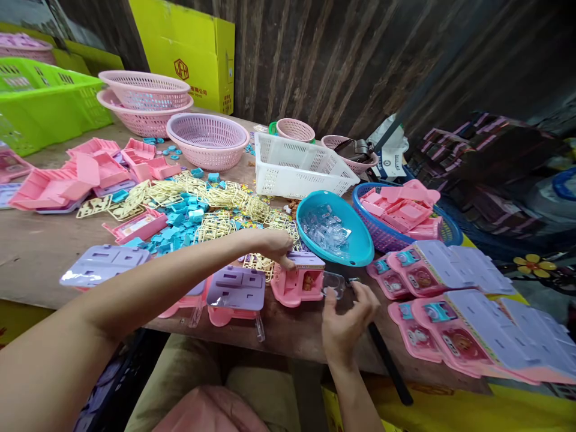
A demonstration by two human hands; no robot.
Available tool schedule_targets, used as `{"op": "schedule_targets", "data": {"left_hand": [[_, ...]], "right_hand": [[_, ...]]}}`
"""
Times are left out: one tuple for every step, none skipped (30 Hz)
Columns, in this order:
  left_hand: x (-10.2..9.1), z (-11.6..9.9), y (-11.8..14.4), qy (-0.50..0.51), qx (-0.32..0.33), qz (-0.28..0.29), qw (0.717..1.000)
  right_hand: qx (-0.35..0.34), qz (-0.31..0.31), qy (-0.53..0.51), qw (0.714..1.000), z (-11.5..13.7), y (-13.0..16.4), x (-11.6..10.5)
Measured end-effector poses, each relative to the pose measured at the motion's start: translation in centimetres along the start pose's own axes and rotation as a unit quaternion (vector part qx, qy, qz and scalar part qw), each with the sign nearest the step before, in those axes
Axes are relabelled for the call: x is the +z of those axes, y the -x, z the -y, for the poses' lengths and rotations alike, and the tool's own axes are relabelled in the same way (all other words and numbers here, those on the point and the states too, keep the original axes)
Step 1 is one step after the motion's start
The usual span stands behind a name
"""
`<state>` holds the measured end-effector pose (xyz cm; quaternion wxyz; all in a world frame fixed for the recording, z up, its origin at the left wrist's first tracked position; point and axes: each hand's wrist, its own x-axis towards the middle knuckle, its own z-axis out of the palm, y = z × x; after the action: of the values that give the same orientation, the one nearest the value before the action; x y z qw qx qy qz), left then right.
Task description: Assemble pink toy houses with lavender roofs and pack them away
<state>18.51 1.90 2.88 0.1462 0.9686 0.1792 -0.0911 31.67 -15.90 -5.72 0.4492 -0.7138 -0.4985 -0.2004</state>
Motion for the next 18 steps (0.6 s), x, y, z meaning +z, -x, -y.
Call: {"op": "schedule_targets", "data": {"left_hand": [[0.0,0.0,0.0,-0.002,0.000,0.000,1.000],[0.0,0.1,-0.1,-0.004,-0.001,0.001,1.000],[0.1,0.0,-0.1,-0.006,-0.001,0.004,1.000],[0.0,0.0,-0.1,-0.008,-0.002,0.008,1.000],[0.0,0.0,-0.1,-0.009,-0.003,0.013,1.000],[0.0,-0.1,-0.1,-0.012,-0.003,0.017,1.000],[-0.1,-0.2,0.0,-0.015,-0.006,0.022,1.000],[-0.2,-0.2,0.1,-0.020,-0.007,0.026,0.999],[-0.3,-0.3,0.1,-0.024,-0.008,0.029,0.999],[-0.4,-0.4,0.2,-0.028,-0.009,0.032,0.999],[-0.4,-0.4,0.3,-0.030,-0.010,0.034,0.999],[-0.5,-0.5,0.3,-0.030,-0.009,0.032,0.999],[-0.4,-0.6,0.3,-0.032,-0.006,0.026,0.999],[-0.3,-0.8,0.2,-0.036,-0.003,0.016,0.999],[-0.1,-1.0,0.1,-0.045,0.001,0.002,0.999],[0.1,-1.2,0.0,-0.056,0.005,-0.013,0.998],[0.3,-1.5,-0.1,-0.066,0.008,-0.027,0.997],[0.5,-1.7,-0.3,-0.073,0.009,-0.036,0.997]], "right_hand": [[0.063,0.006,-0.029,0.998,-0.1,0.3,-0.2],[0.117,0.021,-0.061,0.991,-0.1,0.6,-0.3],[0.150,0.045,-0.092,0.983,0.0,0.9,-0.3],[0.159,0.072,-0.117,0.978,0.3,1.2,-0.2],[0.147,0.093,-0.132,0.976,0.6,1.4,0.0],[0.124,0.105,-0.136,0.977,0.9,1.6,0.3],[0.101,0.108,-0.130,0.980,1.2,1.7,0.6],[0.088,0.104,-0.123,0.983,1.4,1.7,1.0],[0.091,0.097,-0.120,0.984,1.5,1.6,1.4],[0.109,0.102,-0.128,0.980,1.4,1.3,1.7],[0.136,0.128,-0.148,0.971,1.2,1.0,1.9],[0.165,0.175,-0.175,0.955,1.0,0.7,2.0],[0.189,0.229,-0.203,0.933,0.7,0.4,2.0],[0.207,0.276,-0.224,0.911,0.5,0.1,1.9],[0.219,0.309,-0.235,0.895,0.4,-0.1,1.8],[0.227,0.326,-0.236,0.887,0.3,-0.2,1.6],[0.230,0.331,-0.232,0.885,0.3,-0.3,1.3],[0.232,0.334,-0.223,0.886,0.4,-0.4,1.2]]}}
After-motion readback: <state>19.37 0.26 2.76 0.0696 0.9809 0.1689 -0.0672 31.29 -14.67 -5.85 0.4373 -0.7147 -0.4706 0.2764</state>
